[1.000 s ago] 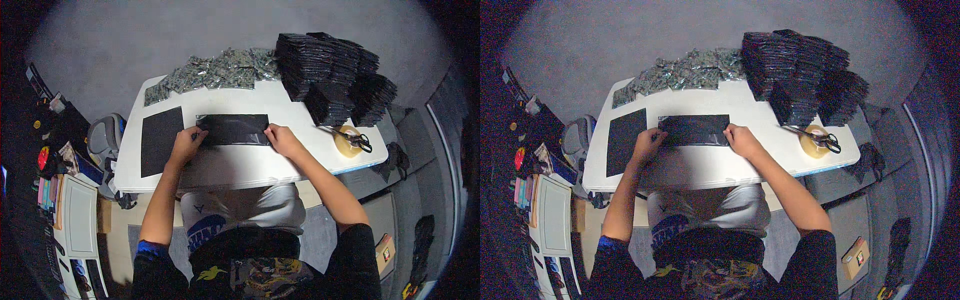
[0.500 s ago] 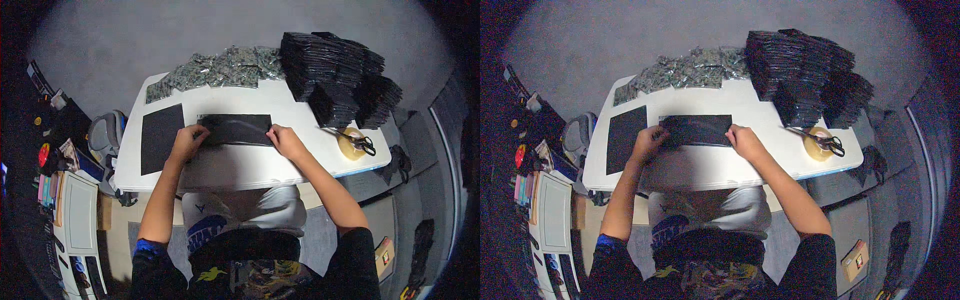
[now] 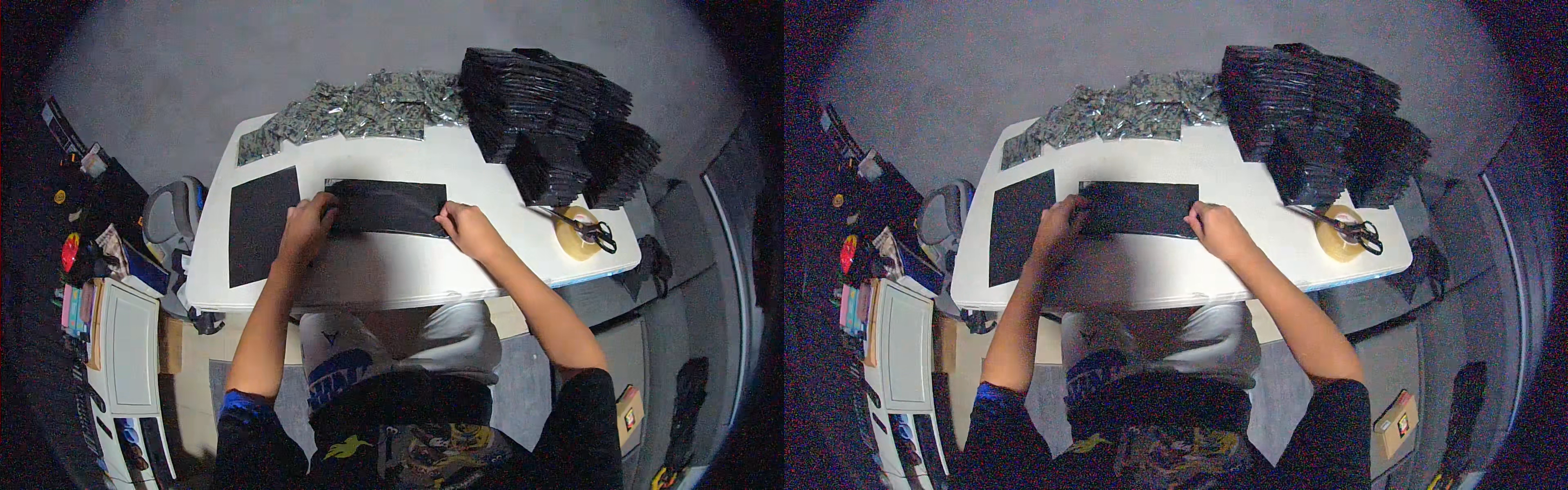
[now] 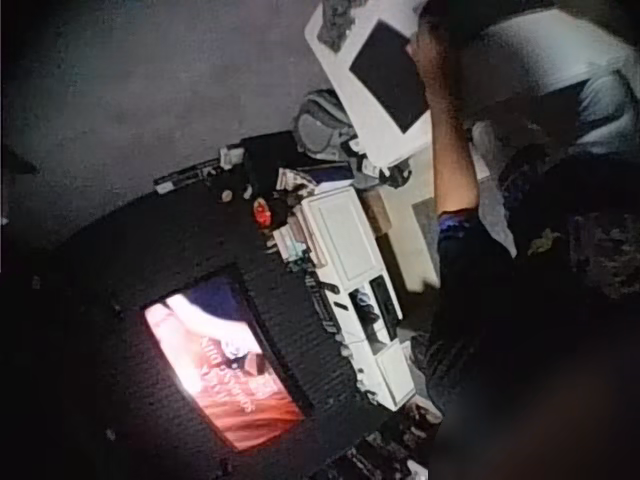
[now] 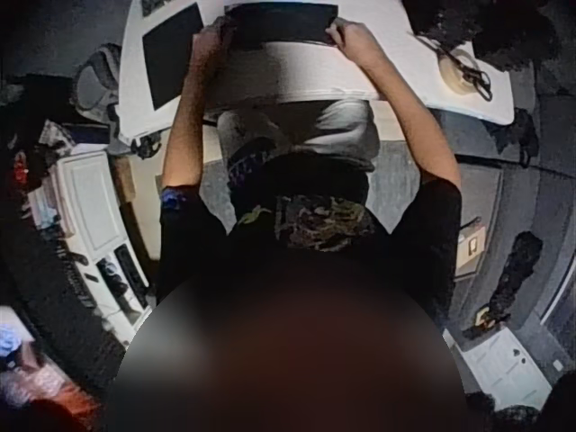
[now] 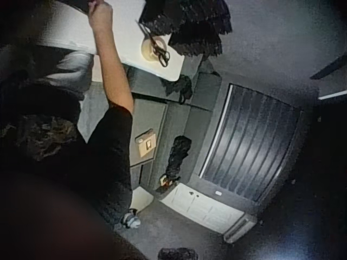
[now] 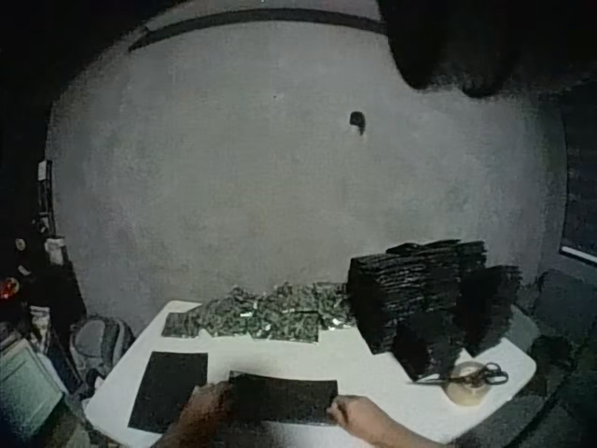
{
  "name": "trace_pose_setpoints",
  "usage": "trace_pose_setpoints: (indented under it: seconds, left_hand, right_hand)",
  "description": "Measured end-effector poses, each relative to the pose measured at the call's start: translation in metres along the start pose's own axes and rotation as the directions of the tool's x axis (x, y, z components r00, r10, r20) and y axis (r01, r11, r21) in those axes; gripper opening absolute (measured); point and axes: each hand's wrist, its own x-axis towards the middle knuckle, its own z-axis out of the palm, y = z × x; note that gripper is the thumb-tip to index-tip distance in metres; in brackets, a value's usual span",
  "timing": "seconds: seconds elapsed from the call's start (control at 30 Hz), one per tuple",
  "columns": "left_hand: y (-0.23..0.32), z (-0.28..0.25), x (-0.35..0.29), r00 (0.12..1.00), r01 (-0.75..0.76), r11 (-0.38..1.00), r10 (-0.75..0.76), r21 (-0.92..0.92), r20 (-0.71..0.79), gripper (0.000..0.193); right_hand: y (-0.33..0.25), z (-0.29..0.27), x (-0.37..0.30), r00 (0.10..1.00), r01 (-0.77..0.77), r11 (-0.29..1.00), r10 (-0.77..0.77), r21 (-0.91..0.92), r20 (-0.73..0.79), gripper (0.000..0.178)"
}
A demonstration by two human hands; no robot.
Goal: Folding and sealing black plastic envelopes or packets using adhesive tape.
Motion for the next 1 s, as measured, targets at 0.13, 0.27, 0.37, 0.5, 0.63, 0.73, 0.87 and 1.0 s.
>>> trace_pose_setpoints:
  seconds: [0.13,0.27,0.37,0.5,0.63,0.73,0.87,1.0]
  left_hand:
    - [0.04,-0.001,-0.008,0.996,-0.043,0.991,0.052,0.126,-0.066,0.035]
    - [0.067,0.009,0.001,0.912,-0.41,0.912,0.41,-0.014,0.001,0.047]
    - [0.074,0.011,0.034,0.855,-0.431,0.886,0.462,-0.171,0.235,0.051]
    - [0.078,0.015,0.048,0.752,-0.303,0.911,0.409,-0.281,0.517,0.049]
    - [0.064,0.027,0.04,0.79,-0.346,0.877,0.464,-0.334,0.401,0.038]
    - [0.061,0.026,0.026,0.791,-0.436,0.861,0.506,-0.263,0.345,0.027]
    - [0.085,0.013,-0.003,0.782,-0.531,0.834,0.55,-0.149,0.293,0.015]
    - [0.09,0.008,-0.018,0.772,-0.54,0.826,0.562,-0.16,0.296,0.015]
  right_hand:
    - [-0.003,-0.006,-0.002,0.997,-0.051,0.999,0.051,-0.001,0.053,0.021]
    - [-0.008,-0.01,-0.003,0.999,0.0,0.998,-0.002,0.055,0.033,0.021]
    - [-0.013,-0.013,-0.003,0.998,0.066,0.996,-0.067,0.066,0.015,0.02]
    - [-0.009,-0.016,-0.006,0.991,0.131,0.987,-0.131,0.095,-0.002,0.02]
    - [-0.007,-0.02,-0.003,0.976,0.213,0.976,-0.215,0.046,0.038,0.019]
    - [-0.019,-0.029,-0.004,0.951,0.261,0.965,-0.259,0.009,0.167,0.021]
    - [-0.03,-0.047,-0.02,0.888,0.427,0.904,-0.414,-0.024,0.199,0.023]
    - [-0.031,-0.048,-0.024,0.827,0.537,0.841,-0.54,0.063,0.154,0.022]
